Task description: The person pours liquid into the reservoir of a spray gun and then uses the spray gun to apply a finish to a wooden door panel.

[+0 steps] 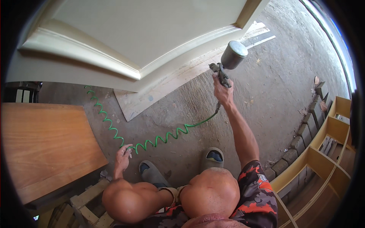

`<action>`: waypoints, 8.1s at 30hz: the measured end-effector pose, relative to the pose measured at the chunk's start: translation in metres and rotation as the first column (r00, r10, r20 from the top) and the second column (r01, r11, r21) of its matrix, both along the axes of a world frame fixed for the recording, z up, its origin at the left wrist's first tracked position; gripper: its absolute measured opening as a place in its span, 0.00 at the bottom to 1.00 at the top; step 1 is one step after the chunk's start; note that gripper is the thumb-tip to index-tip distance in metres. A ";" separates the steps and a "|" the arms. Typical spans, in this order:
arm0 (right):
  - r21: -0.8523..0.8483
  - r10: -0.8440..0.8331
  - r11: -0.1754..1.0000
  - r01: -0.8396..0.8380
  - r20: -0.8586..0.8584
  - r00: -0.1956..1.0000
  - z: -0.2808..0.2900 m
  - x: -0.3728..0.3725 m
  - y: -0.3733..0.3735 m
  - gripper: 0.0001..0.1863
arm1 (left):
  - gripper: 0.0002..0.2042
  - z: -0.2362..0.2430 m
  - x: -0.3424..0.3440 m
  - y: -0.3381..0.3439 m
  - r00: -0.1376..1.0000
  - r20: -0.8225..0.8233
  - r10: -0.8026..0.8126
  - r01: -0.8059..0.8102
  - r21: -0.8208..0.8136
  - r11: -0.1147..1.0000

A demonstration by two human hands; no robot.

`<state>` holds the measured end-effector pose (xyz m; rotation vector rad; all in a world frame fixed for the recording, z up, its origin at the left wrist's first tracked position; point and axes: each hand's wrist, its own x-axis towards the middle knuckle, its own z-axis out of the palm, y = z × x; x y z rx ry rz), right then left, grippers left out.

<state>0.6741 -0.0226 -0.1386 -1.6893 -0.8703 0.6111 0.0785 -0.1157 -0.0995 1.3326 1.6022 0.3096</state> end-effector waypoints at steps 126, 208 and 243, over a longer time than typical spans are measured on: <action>-0.099 -0.003 0.995 -0.005 -0.077 0.997 -0.010 -0.061 0.006 0.24 | 0.16 -0.006 -0.063 -0.033 0.818 0.460 0.344 -0.257 -0.242 0.936; 0.001 -0.230 0.971 0.238 -0.253 0.940 0.017 0.189 0.057 0.26 | 0.22 0.035 0.064 -0.001 0.947 0.248 -0.206 0.256 -0.189 0.948; -0.109 0.019 0.994 -0.030 -0.102 0.995 -0.023 -0.097 -0.010 0.20 | 0.18 0.029 -0.042 -0.027 0.987 0.161 0.000 0.005 -0.030 1.000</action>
